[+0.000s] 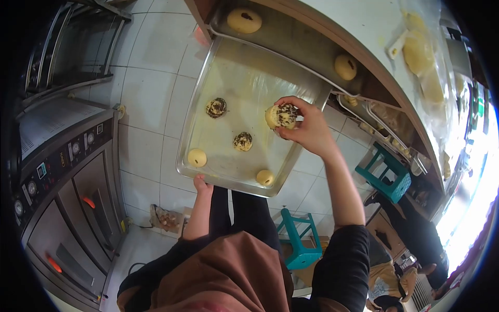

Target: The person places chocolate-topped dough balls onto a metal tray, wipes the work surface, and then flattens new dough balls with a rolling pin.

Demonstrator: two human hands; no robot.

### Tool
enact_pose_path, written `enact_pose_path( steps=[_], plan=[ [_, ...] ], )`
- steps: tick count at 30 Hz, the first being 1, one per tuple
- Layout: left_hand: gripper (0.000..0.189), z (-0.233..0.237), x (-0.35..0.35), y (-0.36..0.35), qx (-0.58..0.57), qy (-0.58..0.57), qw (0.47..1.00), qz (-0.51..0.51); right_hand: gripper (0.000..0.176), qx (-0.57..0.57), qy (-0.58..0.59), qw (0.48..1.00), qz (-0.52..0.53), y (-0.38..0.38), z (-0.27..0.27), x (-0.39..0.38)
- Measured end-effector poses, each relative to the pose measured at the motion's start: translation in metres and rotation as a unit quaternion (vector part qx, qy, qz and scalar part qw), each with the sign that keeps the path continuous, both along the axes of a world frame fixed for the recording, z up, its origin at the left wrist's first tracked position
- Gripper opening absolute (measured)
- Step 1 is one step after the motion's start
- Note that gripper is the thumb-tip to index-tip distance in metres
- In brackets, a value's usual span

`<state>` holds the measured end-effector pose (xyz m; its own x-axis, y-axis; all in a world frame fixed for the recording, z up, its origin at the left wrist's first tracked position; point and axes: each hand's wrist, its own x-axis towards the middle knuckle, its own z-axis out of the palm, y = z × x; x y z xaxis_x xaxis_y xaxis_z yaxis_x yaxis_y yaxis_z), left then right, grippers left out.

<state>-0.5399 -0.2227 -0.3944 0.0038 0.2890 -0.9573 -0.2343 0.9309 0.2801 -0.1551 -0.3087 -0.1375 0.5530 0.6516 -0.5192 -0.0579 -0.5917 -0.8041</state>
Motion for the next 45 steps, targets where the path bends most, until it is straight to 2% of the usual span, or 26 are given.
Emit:
enact_pose_path(
  steps=[1, 3, 5, 8, 11, 15, 18, 21, 27, 30, 33, 36, 39, 42, 45],
  plan=[
    [0.036, 0.0, 0.0, 0.0, 0.015, -0.006, 1.0, 0.009, 0.045, -0.011, -0.027, 0.999, -0.015, -0.001, -0.031, -0.002],
    [0.038, 0.0, 0.0, 0.002, 0.007, -0.001, 1.0, 0.006, 0.046, -0.017, -0.154, 0.988, -0.02, -0.003, -0.096, -0.002],
    [0.039, 0.004, -0.001, 0.006, 0.001, 0.002, 1.0, 0.0, 0.046, -0.011, -0.192, 0.98, -0.042, 0.001, -0.149, -0.004],
    [0.041, 0.011, 0.005, 0.008, 0.005, -0.004, 1.0, -0.007, 0.048, -0.028, -0.239, 0.969, -0.051, 0.009, -0.197, -0.004],
    [0.042, 0.011, 0.007, 0.008, 0.013, -0.02, 1.0, -0.008, 0.049, -0.054, -0.273, 0.96, -0.03, 0.016, -0.217, -0.007],
    [0.041, 0.007, 0.003, 0.004, 0.004, -0.021, 1.0, 0.0, 0.054, -0.036, -0.295, 0.955, -0.016, 0.02, -0.224, -0.014],
    [0.043, 0.002, 0.001, 0.004, -0.004, -0.006, 1.0, -0.002, 0.068, -0.056, -0.333, 0.941, 0.021, 0.02, -0.218, -0.017],
    [0.045, 0.0, -0.001, 0.005, 0.0, -0.011, 1.0, -0.013, 0.079, -0.059, -0.334, 0.939, -0.056, 0.014, -0.219, -0.035],
    [0.043, 0.001, 0.003, 0.006, -0.005, 0.007, 1.0, -0.017, 0.079, -0.095, -0.364, 0.925, 0.052, 0.014, -0.236, -0.053],
    [0.043, -0.003, 0.0, 0.004, 0.0, 0.004, 1.0, -0.018, 0.08, -0.132, -0.39, 0.91, 0.049, 0.022, -0.234, -0.058],
    [0.044, -0.002, -0.002, 0.005, -0.005, -0.005, 1.0, -0.017, 0.081, -0.127, -0.385, 0.914, 0.003, 0.027, -0.222, -0.05],
    [0.041, 0.003, -0.006, 0.005, -0.001, -0.006, 1.0, -0.024, 0.072, -0.156, -0.395, 0.906, 0.0, 0.036, -0.21, -0.037],
    [0.041, 0.008, -0.003, 0.004, 0.003, -0.011, 1.0, -0.019, 0.057, -0.106, -0.332, 0.937, 0.012, 0.034, -0.224, -0.025],
    [0.043, 0.008, 0.001, 0.003, 0.01, -0.01, 1.0, -0.017, 0.048, -0.095, -0.334, 0.938, -0.001, 0.032, -0.227, -0.025],
    [0.048, 0.003, -0.001, 0.002, 0.006, -0.012, 1.0, -0.018, 0.051, -0.082, -0.336, 0.938, 0.036, 0.029, -0.226, -0.024]
  ],
)
